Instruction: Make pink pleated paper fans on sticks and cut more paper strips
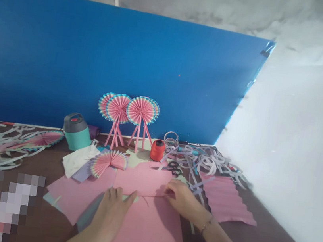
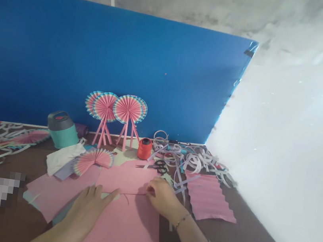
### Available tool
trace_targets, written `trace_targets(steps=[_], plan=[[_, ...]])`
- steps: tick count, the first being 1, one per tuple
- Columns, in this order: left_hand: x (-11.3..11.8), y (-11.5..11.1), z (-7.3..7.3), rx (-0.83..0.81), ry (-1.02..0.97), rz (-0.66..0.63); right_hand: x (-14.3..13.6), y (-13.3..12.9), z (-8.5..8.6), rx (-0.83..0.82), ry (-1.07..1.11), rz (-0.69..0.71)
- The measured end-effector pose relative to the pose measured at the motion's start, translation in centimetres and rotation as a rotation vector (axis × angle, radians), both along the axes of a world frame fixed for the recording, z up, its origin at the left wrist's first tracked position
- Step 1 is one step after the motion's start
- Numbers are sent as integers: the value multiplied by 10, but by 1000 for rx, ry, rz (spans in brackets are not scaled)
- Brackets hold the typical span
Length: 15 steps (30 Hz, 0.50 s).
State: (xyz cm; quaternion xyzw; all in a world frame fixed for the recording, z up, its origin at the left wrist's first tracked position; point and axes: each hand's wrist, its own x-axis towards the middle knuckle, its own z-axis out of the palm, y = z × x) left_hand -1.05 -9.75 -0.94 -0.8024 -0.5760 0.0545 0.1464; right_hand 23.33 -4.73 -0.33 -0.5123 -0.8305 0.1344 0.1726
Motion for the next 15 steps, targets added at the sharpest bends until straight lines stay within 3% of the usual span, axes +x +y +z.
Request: trace_targets(steps=[5,9,13,15], plan=[[-1,0,1,3,-6,-5,6,6,-3,-87,60,9],[-5,2,-10,19,-28,-18,11,10,1,-186,83,14],[-3,8,-30,82,-34,-226,11,10,-1,-135,92,30],[3,10,-36,57,-36,-252,9,9,-5,-87,82,19]])
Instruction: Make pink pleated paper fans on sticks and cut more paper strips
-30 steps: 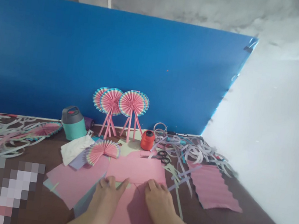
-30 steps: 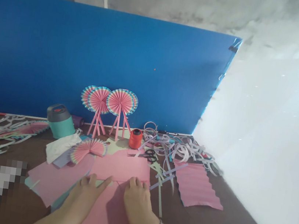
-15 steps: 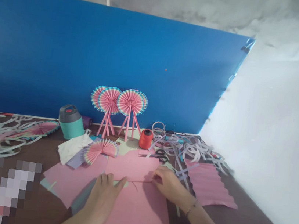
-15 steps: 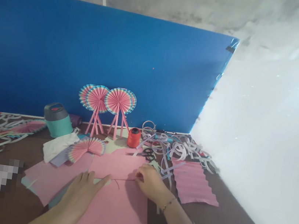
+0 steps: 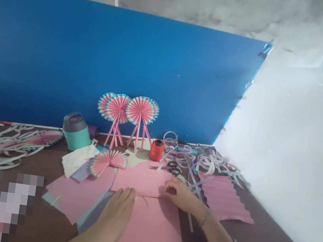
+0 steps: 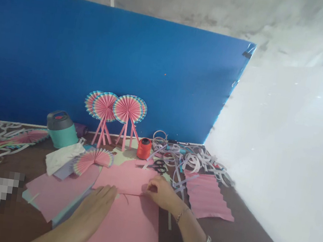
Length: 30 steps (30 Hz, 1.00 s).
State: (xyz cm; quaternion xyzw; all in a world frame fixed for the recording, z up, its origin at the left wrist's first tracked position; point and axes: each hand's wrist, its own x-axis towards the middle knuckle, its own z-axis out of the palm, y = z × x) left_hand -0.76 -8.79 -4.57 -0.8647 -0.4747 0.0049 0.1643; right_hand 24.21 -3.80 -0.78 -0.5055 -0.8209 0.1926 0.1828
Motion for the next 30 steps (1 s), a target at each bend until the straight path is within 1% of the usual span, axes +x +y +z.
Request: trace_targets(steps=[2,4,8,11,17,20,22,25,27,30], plan=[[6,0,0,-38,-5,49,-2,0,-2,17,-18,-11],[11,-2,5,-68,-4,72,-3,0,-3,12,-30,-9],[11,-2,16,-112,-10,23,-1,3,0,-4,4,18],[8,0,18,-154,-17,2,0,3,0,-16,31,21],[9,1,21,-197,-16,16,-3,3,-8,56,-25,-41],[10,-1,25,-197,-13,24,-4,4,-11,42,-47,-54],[10,-2,27,-185,-14,30,-5,5,-11,22,-62,-87],[9,-2,27,-176,-19,38,-3,6,-9,1,-77,-132],[9,-1,25,-173,-34,25,1,6,-7,-15,-59,-106],[8,0,23,-167,-57,4,10,6,-3,-64,14,5]])
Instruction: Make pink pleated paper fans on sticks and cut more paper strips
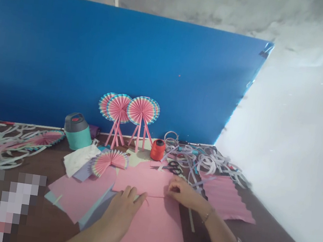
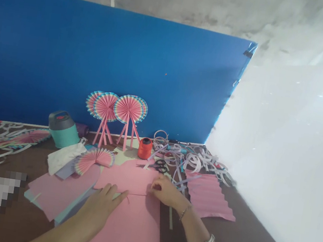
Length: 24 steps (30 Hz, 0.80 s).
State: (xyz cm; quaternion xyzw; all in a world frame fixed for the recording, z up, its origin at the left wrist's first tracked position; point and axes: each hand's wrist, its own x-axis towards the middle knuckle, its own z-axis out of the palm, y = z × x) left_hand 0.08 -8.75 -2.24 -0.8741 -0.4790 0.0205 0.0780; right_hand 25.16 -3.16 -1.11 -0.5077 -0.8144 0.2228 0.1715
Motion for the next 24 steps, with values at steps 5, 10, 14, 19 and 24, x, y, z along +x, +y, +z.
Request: trace_targets(steps=[5,10,14,19,24], plan=[[1,1,0,-35,34,13,7,-2,7,-69,37,64],[3,-2,0,-26,35,34,-2,-7,11,-51,39,17],[4,-6,5,-57,41,71,-10,-12,16,-155,78,-15],[3,-7,1,-125,41,55,-17,-18,17,-119,-20,21],[5,-7,-2,-110,-11,-9,-22,-23,14,-31,-69,38]])
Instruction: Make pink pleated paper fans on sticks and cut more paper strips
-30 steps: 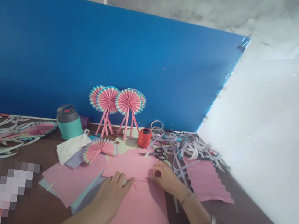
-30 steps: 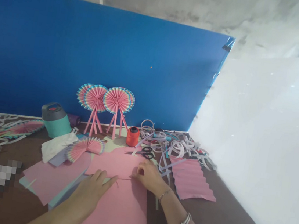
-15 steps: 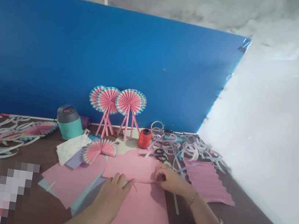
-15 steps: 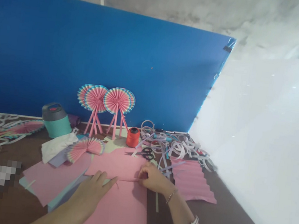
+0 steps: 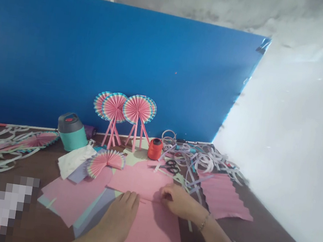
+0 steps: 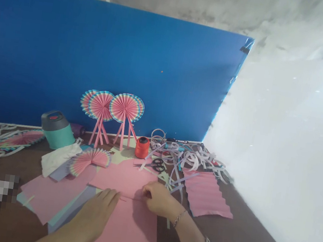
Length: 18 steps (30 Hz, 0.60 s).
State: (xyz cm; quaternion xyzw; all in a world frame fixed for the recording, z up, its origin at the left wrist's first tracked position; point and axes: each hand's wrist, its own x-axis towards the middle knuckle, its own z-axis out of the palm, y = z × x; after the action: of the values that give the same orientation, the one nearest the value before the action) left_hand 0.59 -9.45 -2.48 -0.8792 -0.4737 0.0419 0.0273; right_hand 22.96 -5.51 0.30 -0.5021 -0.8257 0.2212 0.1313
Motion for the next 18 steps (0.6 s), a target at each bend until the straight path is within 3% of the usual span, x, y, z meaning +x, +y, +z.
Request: trace_targets(steps=[5,13,18], plan=[[4,2,5,31,10,-47,-2,-3,-1,-13,-25,-9],[2,5,-10,136,-4,-39,-6,-1,7,-73,-100,-114],[1,5,-11,137,-12,-25,1,3,10,-78,-185,-152]])
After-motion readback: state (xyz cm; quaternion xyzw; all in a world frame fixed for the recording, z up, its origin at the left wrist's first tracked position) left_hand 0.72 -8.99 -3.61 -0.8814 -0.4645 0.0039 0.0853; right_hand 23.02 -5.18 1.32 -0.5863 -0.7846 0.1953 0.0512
